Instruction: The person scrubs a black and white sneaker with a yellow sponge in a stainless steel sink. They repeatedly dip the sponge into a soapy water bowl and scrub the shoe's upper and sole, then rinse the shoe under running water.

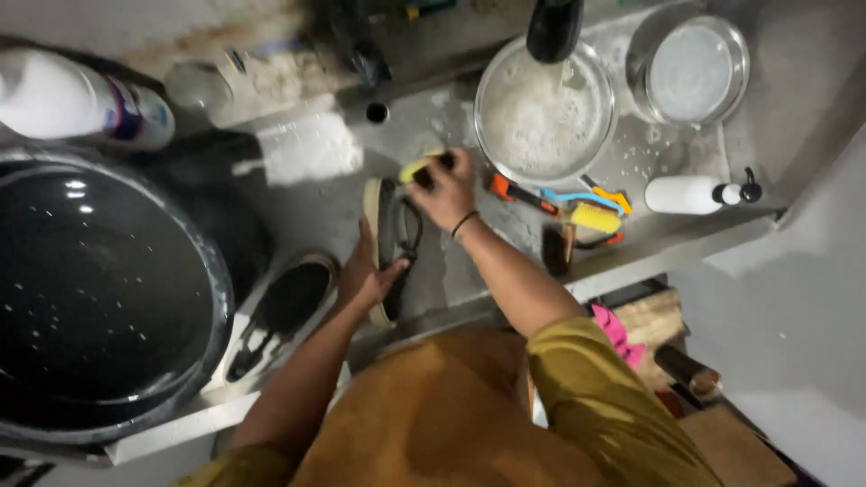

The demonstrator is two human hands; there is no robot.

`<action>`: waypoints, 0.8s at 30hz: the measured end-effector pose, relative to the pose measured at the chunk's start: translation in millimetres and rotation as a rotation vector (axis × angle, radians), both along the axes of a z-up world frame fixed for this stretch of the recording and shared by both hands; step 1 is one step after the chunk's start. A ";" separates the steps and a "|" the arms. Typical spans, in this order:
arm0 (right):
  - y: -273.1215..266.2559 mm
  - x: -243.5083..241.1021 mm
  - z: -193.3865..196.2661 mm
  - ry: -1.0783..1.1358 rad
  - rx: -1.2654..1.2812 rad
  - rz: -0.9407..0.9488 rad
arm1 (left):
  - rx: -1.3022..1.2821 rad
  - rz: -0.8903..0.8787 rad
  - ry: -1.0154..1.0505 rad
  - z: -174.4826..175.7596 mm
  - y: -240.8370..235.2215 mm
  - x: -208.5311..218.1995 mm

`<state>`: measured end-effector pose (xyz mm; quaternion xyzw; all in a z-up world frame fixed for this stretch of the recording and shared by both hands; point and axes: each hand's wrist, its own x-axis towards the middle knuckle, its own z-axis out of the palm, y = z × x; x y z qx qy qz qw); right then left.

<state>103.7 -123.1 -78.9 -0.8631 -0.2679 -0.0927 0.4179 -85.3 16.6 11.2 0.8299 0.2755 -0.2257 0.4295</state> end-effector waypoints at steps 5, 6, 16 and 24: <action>5.0 -11.3 14.9 -0.059 -0.027 0.192 | 0.013 -0.047 0.068 9.3 5.8 11.4; -1.6 9.3 -2.3 -0.070 -0.094 -0.017 | 0.002 -0.066 0.151 15.6 4.2 9.8; 21.2 -21.7 57.5 0.100 -0.142 0.017 | 0.027 -0.064 0.012 -4.5 3.8 2.3; -27.0 9.4 139.9 0.057 -0.436 -0.051 | 0.214 -0.066 0.002 6.0 -6.2 18.7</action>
